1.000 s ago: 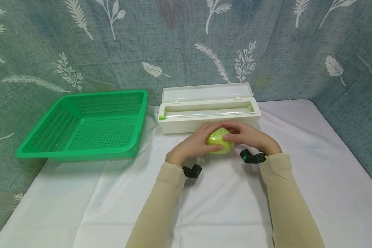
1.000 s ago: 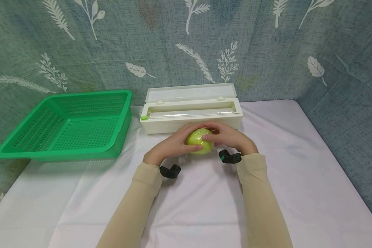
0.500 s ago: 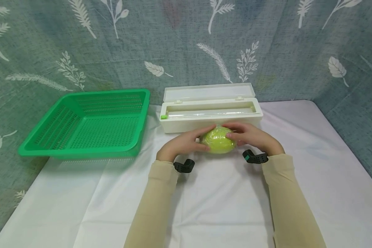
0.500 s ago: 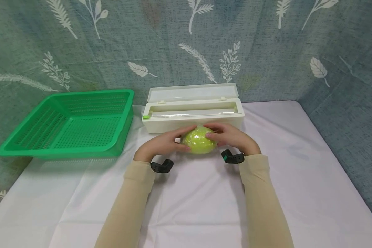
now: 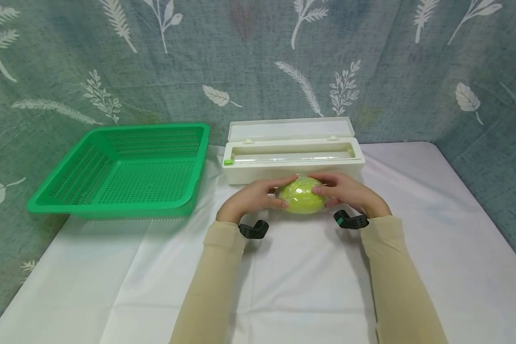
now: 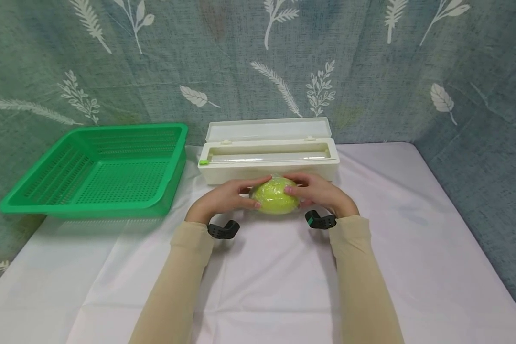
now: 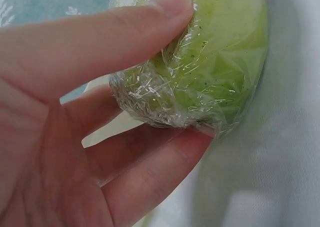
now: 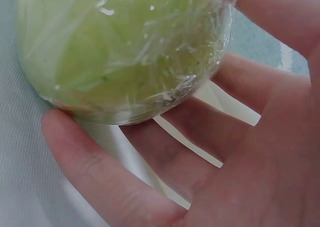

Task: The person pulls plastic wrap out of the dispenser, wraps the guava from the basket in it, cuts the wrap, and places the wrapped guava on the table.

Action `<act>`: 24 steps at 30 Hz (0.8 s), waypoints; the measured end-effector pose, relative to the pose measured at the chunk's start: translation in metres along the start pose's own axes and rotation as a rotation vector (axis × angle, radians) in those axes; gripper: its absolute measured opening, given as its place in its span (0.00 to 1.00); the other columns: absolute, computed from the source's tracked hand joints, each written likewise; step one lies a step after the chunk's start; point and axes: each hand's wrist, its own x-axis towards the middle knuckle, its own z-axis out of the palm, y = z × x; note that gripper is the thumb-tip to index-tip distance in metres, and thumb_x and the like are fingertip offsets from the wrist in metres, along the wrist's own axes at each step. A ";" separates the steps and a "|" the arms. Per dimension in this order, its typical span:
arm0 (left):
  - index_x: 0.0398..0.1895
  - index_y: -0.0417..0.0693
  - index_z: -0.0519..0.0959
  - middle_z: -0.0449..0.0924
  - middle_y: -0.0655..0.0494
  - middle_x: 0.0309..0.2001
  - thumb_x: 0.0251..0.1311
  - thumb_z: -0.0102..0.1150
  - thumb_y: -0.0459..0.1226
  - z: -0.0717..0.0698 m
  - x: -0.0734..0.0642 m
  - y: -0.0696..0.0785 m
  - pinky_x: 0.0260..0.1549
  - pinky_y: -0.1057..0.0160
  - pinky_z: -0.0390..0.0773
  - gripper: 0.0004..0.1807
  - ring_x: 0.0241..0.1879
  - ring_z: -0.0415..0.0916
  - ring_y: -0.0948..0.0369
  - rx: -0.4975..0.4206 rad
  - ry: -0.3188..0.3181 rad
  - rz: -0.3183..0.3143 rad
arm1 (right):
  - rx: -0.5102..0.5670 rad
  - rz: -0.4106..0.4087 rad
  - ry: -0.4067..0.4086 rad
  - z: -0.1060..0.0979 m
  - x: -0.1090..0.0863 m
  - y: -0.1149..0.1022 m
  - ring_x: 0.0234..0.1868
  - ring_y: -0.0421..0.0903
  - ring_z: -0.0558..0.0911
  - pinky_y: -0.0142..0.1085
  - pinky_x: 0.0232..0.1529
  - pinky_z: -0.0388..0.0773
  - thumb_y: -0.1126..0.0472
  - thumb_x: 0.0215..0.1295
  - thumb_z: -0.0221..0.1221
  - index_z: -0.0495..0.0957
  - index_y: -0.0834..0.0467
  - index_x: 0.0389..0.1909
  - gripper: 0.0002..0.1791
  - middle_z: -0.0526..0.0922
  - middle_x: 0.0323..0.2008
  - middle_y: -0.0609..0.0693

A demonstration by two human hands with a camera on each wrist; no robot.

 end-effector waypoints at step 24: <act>0.65 0.65 0.57 0.60 0.68 0.60 0.44 0.63 0.55 0.002 0.000 -0.001 0.52 0.63 0.62 0.42 0.55 0.60 0.68 0.059 -0.043 -0.054 | -0.046 0.045 -0.062 0.010 -0.003 -0.005 0.46 0.51 0.75 0.45 0.37 0.76 0.41 0.58 0.53 0.64 0.54 0.59 0.32 0.69 0.54 0.53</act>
